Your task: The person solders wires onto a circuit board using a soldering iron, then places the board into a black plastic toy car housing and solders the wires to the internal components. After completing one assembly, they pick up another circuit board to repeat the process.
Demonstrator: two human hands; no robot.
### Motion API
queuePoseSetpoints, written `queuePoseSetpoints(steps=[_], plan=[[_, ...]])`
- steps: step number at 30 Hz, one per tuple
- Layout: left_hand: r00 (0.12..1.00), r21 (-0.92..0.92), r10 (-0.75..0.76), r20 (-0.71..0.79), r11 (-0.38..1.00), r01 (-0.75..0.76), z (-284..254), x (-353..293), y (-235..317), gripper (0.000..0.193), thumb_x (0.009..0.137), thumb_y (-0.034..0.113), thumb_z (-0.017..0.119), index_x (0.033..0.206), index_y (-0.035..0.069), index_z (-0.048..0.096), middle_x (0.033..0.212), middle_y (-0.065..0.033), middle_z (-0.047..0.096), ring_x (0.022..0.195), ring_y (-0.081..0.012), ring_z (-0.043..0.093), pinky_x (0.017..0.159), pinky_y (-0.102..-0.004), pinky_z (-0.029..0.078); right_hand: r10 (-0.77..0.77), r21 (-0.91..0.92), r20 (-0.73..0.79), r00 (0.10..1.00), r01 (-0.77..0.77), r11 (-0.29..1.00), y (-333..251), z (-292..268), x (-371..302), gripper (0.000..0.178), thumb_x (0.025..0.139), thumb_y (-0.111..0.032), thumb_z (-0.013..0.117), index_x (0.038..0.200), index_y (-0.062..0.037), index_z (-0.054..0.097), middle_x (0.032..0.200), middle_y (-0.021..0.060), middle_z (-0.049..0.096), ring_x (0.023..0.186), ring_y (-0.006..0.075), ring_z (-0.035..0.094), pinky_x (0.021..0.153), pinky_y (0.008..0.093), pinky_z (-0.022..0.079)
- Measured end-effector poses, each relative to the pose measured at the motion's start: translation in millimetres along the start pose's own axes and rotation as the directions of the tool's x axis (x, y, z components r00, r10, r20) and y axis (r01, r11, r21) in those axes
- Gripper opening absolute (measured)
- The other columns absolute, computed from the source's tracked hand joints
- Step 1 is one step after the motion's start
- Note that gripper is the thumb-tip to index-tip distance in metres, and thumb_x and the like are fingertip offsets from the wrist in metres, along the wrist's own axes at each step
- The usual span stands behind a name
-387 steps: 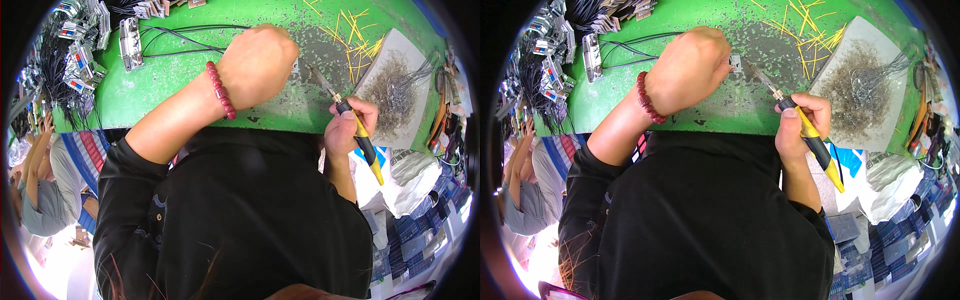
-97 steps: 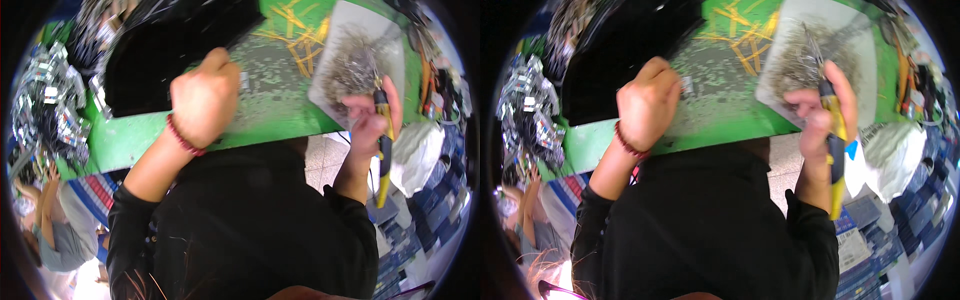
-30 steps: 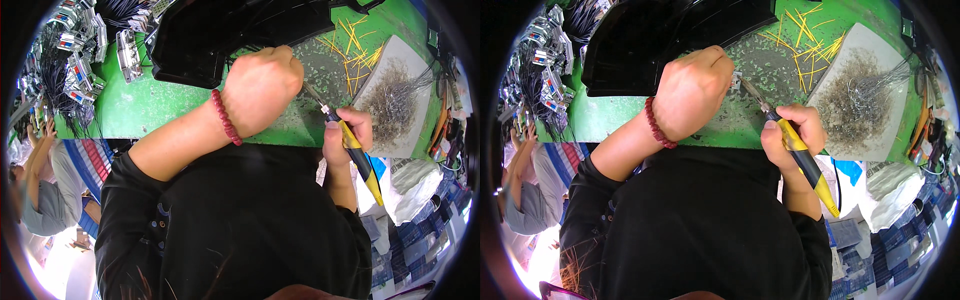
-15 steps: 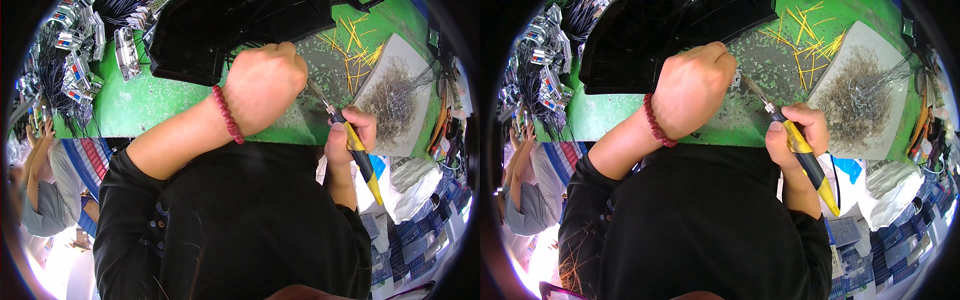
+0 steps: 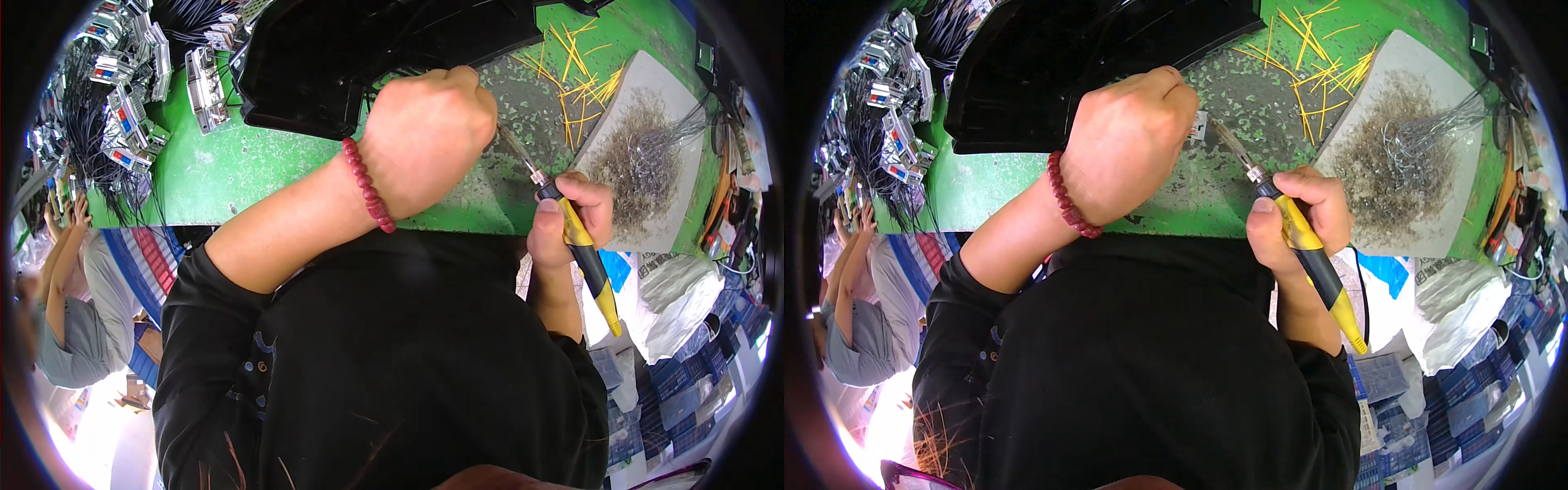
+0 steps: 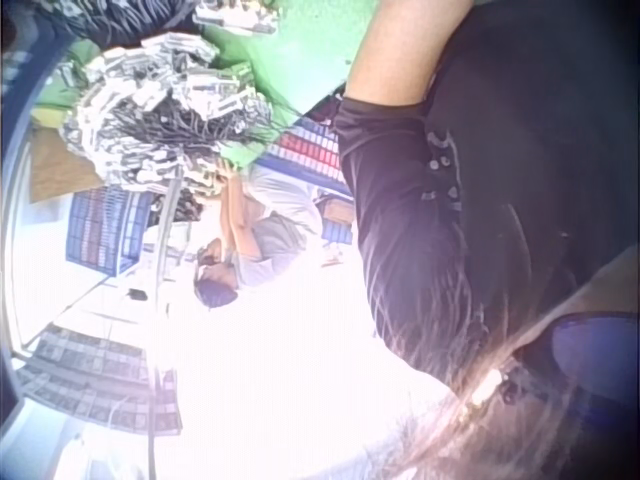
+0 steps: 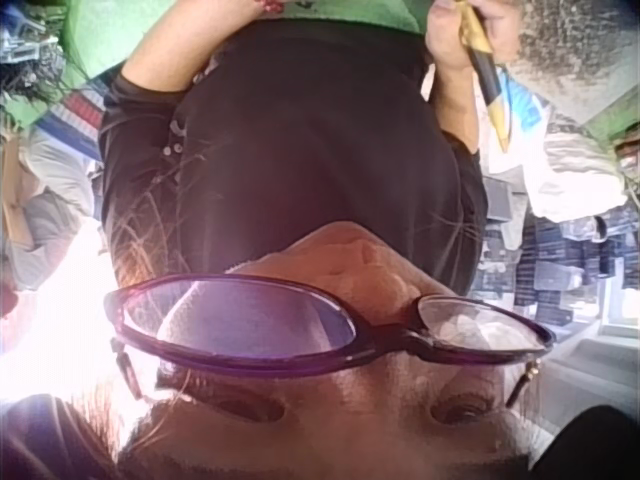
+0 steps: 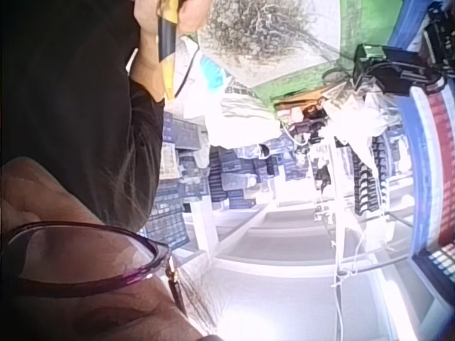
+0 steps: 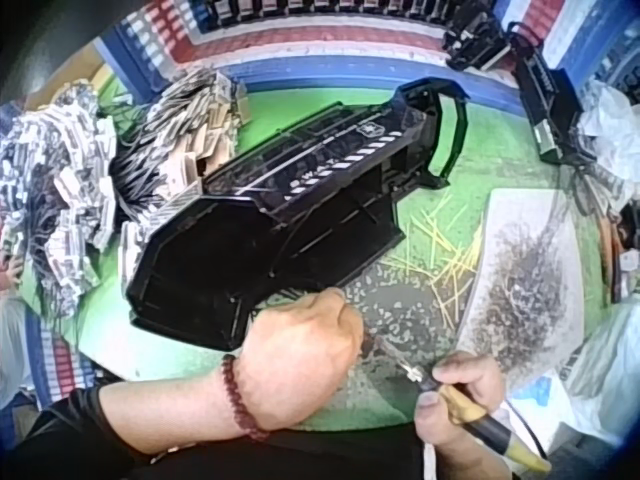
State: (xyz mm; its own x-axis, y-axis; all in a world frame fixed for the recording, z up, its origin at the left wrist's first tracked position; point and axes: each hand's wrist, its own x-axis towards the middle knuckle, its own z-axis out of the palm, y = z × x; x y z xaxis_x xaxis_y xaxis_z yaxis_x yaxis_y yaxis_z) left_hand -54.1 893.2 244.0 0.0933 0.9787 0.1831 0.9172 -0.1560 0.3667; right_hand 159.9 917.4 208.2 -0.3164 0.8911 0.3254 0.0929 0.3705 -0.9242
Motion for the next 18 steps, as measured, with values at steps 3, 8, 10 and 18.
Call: queuePoseSetpoints(steps=[3,8,10,18], plan=[[1.000,-0.020,-0.001,0.007,1.000,0.001,-1.4,-0.1,-0.6,0.006,0.072,0.001,0.063,0.074,0.004,0.058,0.078,-0.0084,0.059,0.070,-0.0252,0.063,0.059,-0.0333,0.052,0.006,0.013,0.004,1.000,-0.006,1.000,-0.3,-0.2,0.0,0.035,0.080,-0.024,0.077,0.092,0.0016,0.057,0.078,0.0103,0.060,0.062,0.0121,0.052,0.059,0.0250,0.043],[1.000,-0.054,-0.005,-0.003,0.999,0.005,-0.5,-3.0,-3.0,0.006,0.073,0.000,0.063,0.075,0.003,0.058,0.080,-0.0091,0.060,0.071,-0.0271,0.063,0.061,-0.0347,0.052,0.022,0.028,0.016,1.000,-0.022,0.999,-0.5,-0.1,-0.4,0.034,0.080,-0.023,0.076,0.093,0.0013,0.056,0.079,0.0102,0.060,0.062,0.0116,0.051,0.058,0.0247,0.042],[1.000,-0.075,-0.006,-0.004,0.997,0.006,-0.1,-3.9,-4.4,0.006,0.073,0.000,0.064,0.075,0.002,0.058,0.080,-0.0094,0.060,0.071,-0.0278,0.063,0.061,-0.0353,0.052,0.029,0.025,0.021,0.999,-0.030,0.999,0.1,-1.6,-1.9,0.034,0.080,-0.023,0.076,0.093,0.0012,0.056,0.079,0.0103,0.060,0.063,0.0115,0.050,0.058,0.0247,0.042],[0.999,-0.186,0.038,0.019,0.982,-0.034,-6.1,-4.6,-11.2,0.006,0.077,0.000,0.063,0.076,0.000,0.057,0.079,-0.0135,0.059,0.072,-0.0321,0.061,0.062,-0.0385,0.052,0.058,0.064,0.015,0.998,-0.059,0.996,0.1,-2.1,-3.4,0.034,0.080,-0.022,0.076,0.095,0.0006,0.055,0.083,0.0103,0.060,0.067,0.0111,0.050,0.062,0.0245,0.041]])
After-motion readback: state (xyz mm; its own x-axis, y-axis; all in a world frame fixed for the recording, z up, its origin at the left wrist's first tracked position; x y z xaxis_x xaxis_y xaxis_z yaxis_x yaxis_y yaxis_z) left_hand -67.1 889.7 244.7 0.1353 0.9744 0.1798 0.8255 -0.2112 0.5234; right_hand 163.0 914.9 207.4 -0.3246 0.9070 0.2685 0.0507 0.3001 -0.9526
